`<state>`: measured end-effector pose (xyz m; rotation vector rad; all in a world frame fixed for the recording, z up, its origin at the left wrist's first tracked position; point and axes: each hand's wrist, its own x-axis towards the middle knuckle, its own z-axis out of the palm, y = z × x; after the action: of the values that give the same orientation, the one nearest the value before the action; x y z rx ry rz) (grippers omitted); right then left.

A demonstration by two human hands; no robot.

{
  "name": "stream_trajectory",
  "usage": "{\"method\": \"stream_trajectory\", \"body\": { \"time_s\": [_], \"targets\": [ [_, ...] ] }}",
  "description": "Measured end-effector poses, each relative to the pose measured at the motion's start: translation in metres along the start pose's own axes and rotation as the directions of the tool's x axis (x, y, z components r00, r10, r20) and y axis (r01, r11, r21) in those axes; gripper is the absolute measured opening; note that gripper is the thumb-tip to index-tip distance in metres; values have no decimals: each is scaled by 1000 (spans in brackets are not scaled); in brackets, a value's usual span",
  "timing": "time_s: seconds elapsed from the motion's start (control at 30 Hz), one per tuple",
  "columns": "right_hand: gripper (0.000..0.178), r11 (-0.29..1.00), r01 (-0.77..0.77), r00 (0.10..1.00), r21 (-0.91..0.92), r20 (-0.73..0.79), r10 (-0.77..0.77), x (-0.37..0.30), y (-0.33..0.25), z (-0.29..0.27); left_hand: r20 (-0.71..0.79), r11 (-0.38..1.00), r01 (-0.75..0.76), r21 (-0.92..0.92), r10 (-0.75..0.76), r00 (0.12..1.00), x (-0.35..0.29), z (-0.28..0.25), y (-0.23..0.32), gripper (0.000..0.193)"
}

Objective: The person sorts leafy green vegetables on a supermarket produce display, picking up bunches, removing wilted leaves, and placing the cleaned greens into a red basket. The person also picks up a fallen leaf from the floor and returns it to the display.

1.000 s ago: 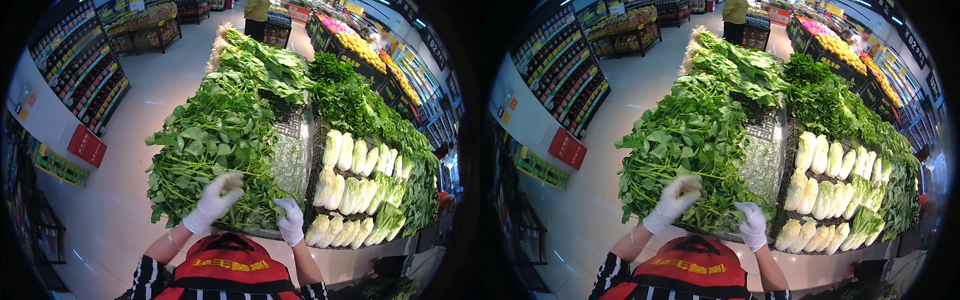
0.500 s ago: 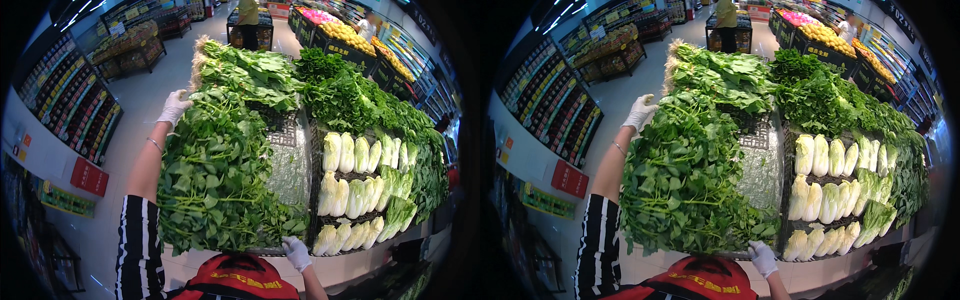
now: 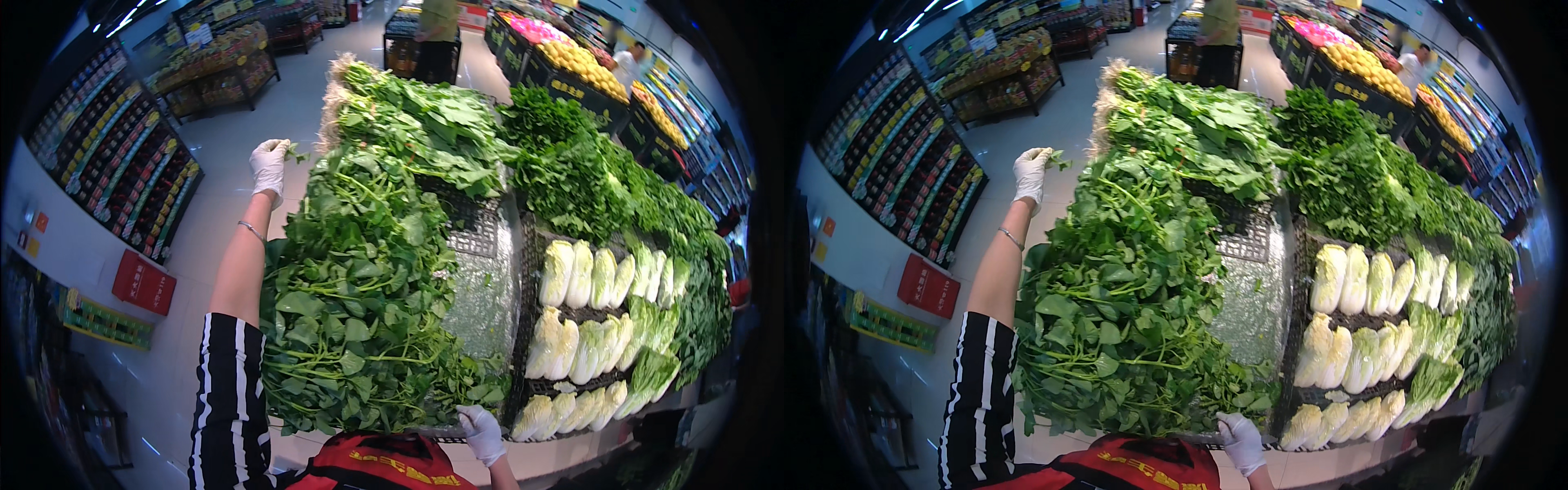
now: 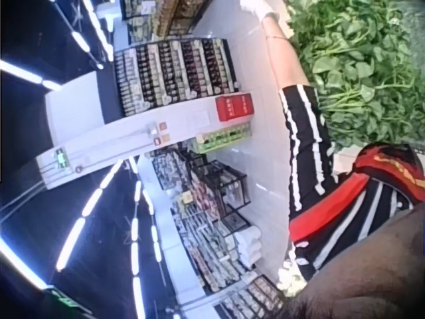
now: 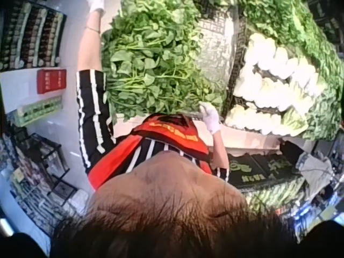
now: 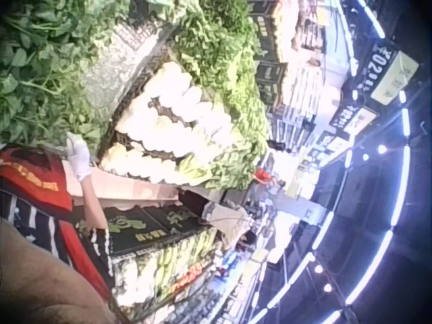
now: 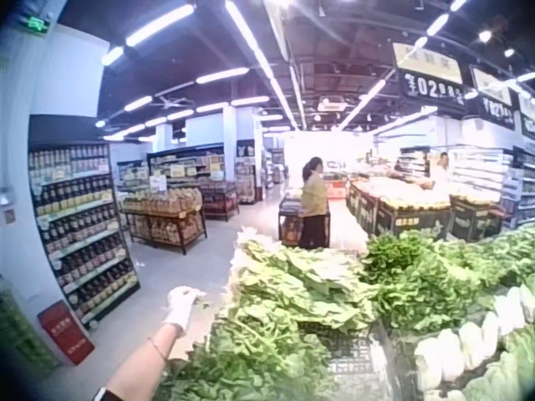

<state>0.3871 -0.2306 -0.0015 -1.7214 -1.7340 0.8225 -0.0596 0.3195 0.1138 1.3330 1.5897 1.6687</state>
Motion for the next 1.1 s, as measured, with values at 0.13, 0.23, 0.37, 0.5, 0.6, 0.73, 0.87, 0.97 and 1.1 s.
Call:
{"method": "stream_trajectory", "body": {
  "time_s": [0.13,0.23,0.37,0.5,0.6,0.73,0.87,0.97,1.1],
  "targets": [
    [19,989,149,988,16,-38,-148,64,-49,-34,72,965,85,-247,-69,995,-23,-45,56,16],
    [21,945,326,931,25,-185,-316,125,-109,-59,226,883,200,-425,-110,968,-79,-56,102,16],
    [25,782,623,716,-18,-389,-580,193,-202,-78,509,896,217,-387,12,860,-186,-64,156,18],
    [18,660,740,608,-132,-289,-739,226,-258,-62,562,917,182,-354,53,825,-265,-66,186,18],
    [16,804,593,804,54,-98,-586,218,-257,-36,478,937,-5,-348,182,859,-300,-72,183,14],
    [10,809,500,838,309,62,-542,200,-231,-13,444,901,-424,-88,417,793,-334,-96,163,15],
    [13,787,607,787,107,55,-614,182,-221,11,422,769,-628,118,533,733,-368,-109,151,19],
    [12,843,390,904,370,21,-427,176,-220,22,369,598,-771,218,681,633,-390,-121,152,30],
    [12,694,288,954,659,-136,-266,184,-229,18,234,697,-689,197,649,724,-419,-152,162,27]
  ]
}}
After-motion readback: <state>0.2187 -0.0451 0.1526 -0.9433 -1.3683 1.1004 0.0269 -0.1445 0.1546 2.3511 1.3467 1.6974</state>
